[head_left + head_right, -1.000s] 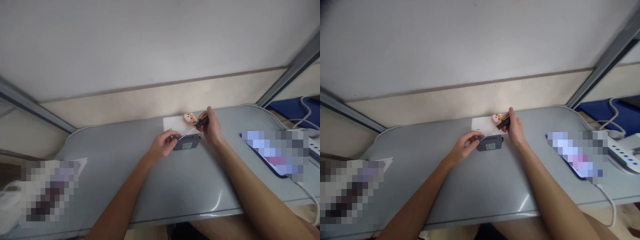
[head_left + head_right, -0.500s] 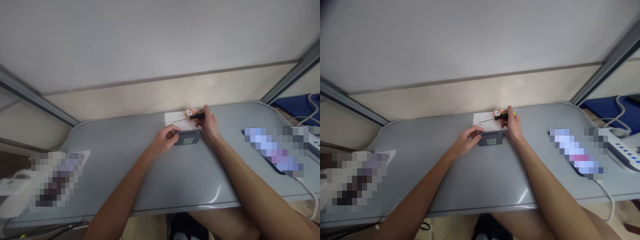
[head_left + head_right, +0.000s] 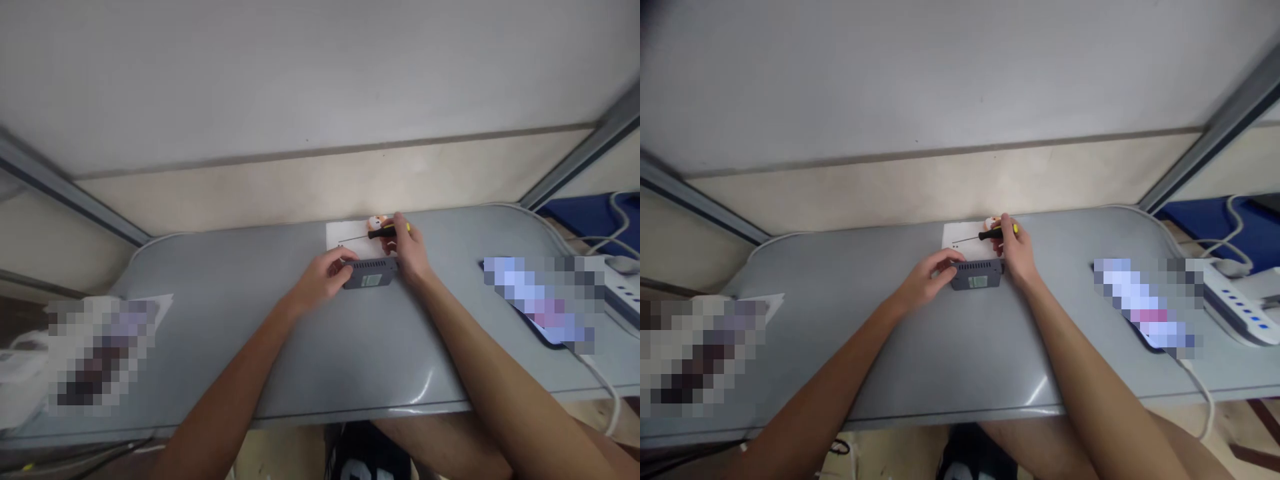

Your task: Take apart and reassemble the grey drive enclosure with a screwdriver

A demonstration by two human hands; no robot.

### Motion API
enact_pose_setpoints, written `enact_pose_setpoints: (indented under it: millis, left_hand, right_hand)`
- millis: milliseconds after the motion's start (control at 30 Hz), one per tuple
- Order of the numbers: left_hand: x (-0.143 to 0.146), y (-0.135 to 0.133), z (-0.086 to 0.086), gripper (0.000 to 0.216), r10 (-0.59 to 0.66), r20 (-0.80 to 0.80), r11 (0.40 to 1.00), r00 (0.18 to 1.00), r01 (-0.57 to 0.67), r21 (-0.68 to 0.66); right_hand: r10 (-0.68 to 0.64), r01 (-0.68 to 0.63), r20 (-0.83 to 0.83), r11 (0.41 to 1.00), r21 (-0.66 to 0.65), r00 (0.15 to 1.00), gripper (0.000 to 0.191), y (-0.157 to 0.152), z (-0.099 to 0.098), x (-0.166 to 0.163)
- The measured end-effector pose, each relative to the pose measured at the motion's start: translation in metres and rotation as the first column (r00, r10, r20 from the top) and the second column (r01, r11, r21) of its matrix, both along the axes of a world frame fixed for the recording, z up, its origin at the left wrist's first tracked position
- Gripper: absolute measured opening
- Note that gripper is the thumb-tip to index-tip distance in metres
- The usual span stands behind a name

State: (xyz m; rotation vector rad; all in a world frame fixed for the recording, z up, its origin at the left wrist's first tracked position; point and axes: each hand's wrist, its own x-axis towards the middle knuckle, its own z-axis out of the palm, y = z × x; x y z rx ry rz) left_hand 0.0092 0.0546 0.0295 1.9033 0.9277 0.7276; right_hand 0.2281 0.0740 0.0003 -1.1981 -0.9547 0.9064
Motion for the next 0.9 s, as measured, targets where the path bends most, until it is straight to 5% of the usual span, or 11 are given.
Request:
enact_pose_setpoints:
  millis: [300, 433, 533, 733, 900]
  left_hand:
    - [-0.008, 0.006, 0.003, 0.028, -0.019, -0.021, 1.0, 1.0, 0.02, 0.022]
    - [-0.016, 0.02, -0.008, 0.027, 0.281, -0.092, 0.937, 0.955, -0.253, 0.242]
    - [-0.022, 0.028, -0.018, 0.025, 0.417, -0.191, 0.85, 0.888, -0.307, 0.428]
    - [-0.022, 0.032, -0.03, 0.024, 0.358, -0.236, 0.828, 0.904, -0.19, 0.528]
    - [-0.015, 0.02, -0.015, 0.021, 0.244, -0.098, 0.875, 0.965, -0.175, 0.45]
  right_hand:
    - [0.001, 0.001, 0.114, 1.0, -0.025, 0.993, 0.058, -0.001, 0.0, -0.001]
    - [0.021, -0.017, 0.122, 0.999, -0.032, 0.992, 0.056, -0.001, -0.001, -0.002]
    - [0.004, -0.001, 0.111, 1.0, -0.025, 0.994, 0.055, 0.0, -0.001, 0.0]
    - [-0.062, 0.062, 0.118, 0.998, -0.002, 0.991, 0.058, 0.003, -0.004, 0.006]
    - [-0.03, 0.033, 0.12, 0.999, -0.022, 0.992, 0.06, 0.002, -0.006, 0.005]
